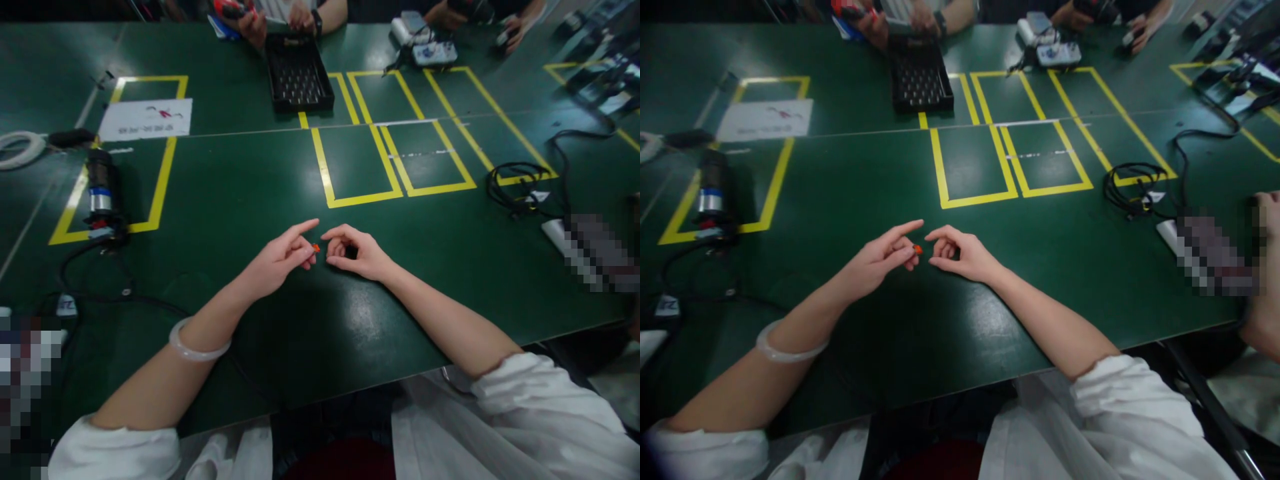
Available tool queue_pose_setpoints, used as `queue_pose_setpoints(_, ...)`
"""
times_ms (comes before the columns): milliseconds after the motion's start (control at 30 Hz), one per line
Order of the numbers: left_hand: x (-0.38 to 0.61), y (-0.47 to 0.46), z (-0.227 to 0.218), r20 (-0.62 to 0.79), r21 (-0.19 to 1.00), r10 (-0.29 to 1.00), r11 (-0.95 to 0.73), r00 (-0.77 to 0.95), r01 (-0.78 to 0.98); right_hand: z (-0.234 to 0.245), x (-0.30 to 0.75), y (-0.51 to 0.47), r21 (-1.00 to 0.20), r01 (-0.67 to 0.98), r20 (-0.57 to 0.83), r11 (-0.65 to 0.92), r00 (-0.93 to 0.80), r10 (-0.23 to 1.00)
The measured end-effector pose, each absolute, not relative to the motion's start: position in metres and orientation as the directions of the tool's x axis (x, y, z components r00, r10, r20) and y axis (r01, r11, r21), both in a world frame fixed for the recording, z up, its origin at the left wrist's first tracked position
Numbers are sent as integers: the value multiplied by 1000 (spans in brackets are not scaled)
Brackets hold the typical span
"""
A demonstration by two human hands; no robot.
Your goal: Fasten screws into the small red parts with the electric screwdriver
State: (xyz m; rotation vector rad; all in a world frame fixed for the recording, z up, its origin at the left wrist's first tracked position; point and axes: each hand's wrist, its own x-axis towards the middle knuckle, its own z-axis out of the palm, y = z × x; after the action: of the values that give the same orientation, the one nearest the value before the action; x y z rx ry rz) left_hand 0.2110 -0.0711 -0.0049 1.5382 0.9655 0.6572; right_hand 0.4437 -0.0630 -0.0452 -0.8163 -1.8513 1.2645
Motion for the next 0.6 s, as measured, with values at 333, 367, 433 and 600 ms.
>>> queue_pose_setpoints(333,214,-79,-23,-157,987,822,120,548,102,-37,438,-70,-930,86,253,357,-558,791)
queue_pose_setpoints(367,214,-79,-25,-167,986,831,137,530,95,-37,439,-70,-929,97,251,358,-545,800)
queue_pose_setpoints(433,215,-79,-26,-183,983,846,162,500,85,-38,439,-68,-925,118,250,361,-525,814)
queue_pose_setpoints(600,217,-81,-24,-200,980,853,167,482,111,-41,440,-67,-911,143,266,388,-517,814)
